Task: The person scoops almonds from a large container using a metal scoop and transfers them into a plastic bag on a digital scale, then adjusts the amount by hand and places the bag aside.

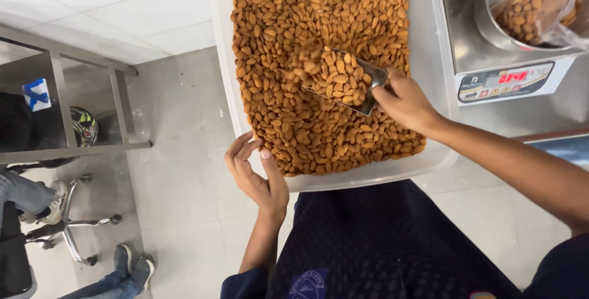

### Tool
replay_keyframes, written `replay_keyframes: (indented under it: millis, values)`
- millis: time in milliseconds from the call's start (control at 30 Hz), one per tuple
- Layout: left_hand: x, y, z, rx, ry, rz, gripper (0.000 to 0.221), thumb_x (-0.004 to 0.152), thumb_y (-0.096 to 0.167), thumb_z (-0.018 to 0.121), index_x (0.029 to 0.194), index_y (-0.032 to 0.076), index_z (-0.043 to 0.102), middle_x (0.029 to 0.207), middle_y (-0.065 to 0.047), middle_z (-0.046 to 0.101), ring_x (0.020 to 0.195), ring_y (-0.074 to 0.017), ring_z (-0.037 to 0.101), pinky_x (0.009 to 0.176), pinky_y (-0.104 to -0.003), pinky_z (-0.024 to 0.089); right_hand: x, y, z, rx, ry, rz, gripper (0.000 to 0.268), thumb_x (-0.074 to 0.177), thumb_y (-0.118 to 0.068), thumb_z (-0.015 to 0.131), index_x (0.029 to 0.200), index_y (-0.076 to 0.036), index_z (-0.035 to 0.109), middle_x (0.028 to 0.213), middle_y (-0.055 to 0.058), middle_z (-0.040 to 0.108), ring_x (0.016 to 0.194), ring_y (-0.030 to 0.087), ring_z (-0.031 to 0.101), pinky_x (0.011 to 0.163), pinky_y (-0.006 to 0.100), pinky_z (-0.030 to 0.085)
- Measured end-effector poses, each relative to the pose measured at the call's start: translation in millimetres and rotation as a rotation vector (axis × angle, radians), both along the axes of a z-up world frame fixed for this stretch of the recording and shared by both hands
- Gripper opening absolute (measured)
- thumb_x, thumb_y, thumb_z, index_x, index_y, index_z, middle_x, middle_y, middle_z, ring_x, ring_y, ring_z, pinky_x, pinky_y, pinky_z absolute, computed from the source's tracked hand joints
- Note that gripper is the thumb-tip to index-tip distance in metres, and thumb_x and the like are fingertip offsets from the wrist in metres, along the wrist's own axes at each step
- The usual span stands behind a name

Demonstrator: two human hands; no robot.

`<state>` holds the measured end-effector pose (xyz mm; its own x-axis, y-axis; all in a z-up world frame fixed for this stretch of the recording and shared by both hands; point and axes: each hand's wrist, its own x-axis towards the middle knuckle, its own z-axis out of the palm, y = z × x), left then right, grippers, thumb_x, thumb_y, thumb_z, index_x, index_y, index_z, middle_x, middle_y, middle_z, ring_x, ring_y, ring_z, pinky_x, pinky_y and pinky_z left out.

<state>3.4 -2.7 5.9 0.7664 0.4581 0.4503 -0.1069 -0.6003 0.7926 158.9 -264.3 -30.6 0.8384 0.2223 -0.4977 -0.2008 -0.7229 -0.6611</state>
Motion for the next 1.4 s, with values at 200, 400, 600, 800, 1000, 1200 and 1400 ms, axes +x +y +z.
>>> replay_keyframes:
  millis: [200, 400, 600, 800, 1000, 1200, 1400]
  values:
    - [2.6, -2.7, 5.9, 0.033, 0.012, 0.044, 0.016, 0.103, 0.006, 0.056, 0.117, -0.002, 0.058, 0.129, -0.02, 0.059, 0.124, -0.0332, 0.057, 0.109, -0.044, 0.044, -0.8, -3.4, 17.6, 0.327, -0.107, -0.122, 0.035, 0.098, -0.017, 0.051, 0.129, 0.0, 0.052, 0.068, 0.005, 0.061, 0.056, 0.012, 0.058, 0.051, 0.03, 0.046]
    - [4.6, -7.4, 9.9, 0.062, 0.042, 0.069, 0.014, 0.104, 0.006, 0.058, 0.116, -0.002, 0.059, 0.126, -0.019, 0.061, 0.119, -0.0325, 0.06, 0.105, -0.042, 0.046, -0.7, -11.5, 52.3, 0.48, -0.156, -0.22, 0.035, 0.099, -0.012, 0.047, 0.132, 0.0, 0.048, 0.075, 0.002, 0.057, 0.058, 0.009, 0.056, 0.051, 0.026, 0.047]
    - [9.8, -10.3, 13.8, 0.069, 0.048, 0.117, 0.012, 0.104, 0.006, 0.057, 0.111, -0.003, 0.061, 0.12, -0.019, 0.062, 0.114, -0.0323, 0.061, 0.1, -0.041, 0.047, 4.7, -18.9, 68.9, 0.508, -0.074, -0.214, 0.024, 0.099, -0.012, 0.047, 0.12, -0.001, 0.05, 0.069, 0.003, 0.053, 0.054, 0.01, 0.054, 0.047, 0.026, 0.043]
    - [10.8, -10.4, 17.2, 0.066, 0.065, 0.129, 0.01, 0.104, 0.007, 0.056, 0.109, -0.001, 0.061, 0.117, -0.016, 0.064, 0.109, -0.029, 0.062, 0.097, -0.038, 0.048, 5.4, -34.0, 83.7, 0.574, -0.094, -0.166, 0.019, 0.099, -0.009, 0.047, 0.116, -0.002, 0.052, 0.069, 0.002, 0.054, 0.054, 0.007, 0.05, 0.045, 0.025, 0.039]
    - [11.8, -12.6, 14.6, 0.057, 0.029, 0.129, 0.009, 0.106, 0.007, 0.058, 0.106, -0.001, 0.06, 0.113, -0.016, 0.065, 0.107, -0.0295, 0.063, 0.098, -0.038, 0.049, -1.4, -61.0, 103.9, 0.622, -0.049, -0.247, 0.019, 0.098, -0.008, 0.047, 0.116, -0.002, 0.051, 0.073, 0.002, 0.049, 0.051, 0.007, 0.042, 0.043, 0.024, 0.033]
    - [9.8, -12.5, 9.4, 0.058, 0.053, 0.134, 0.01, 0.107, 0.007, 0.059, 0.104, -0.002, 0.061, 0.11, -0.015, 0.066, 0.105, -0.0287, 0.063, 0.097, -0.038, 0.049, -13.1, -114.3, 102.4, 0.642, -0.062, -0.325, 0.021, 0.099, -0.007, 0.046, 0.119, -0.003, 0.052, 0.075, 0.002, 0.051, 0.055, 0.007, 0.043, 0.045, 0.023, 0.033]
    - [12.9, -13.0, 8.3, 0.082, 0.075, 0.135, 0.009, 0.107, 0.004, 0.057, 0.104, -0.003, 0.062, 0.11, -0.015, 0.066, 0.104, -0.0276, 0.063, 0.096, -0.037, 0.049, -31.6, -193.0, 107.9, 0.521, -0.143, -0.465, 0.026, 0.099, -0.01, 0.046, 0.124, -0.003, 0.053, 0.075, 0.002, 0.053, 0.055, 0.007, 0.046, 0.045, 0.023, 0.035]
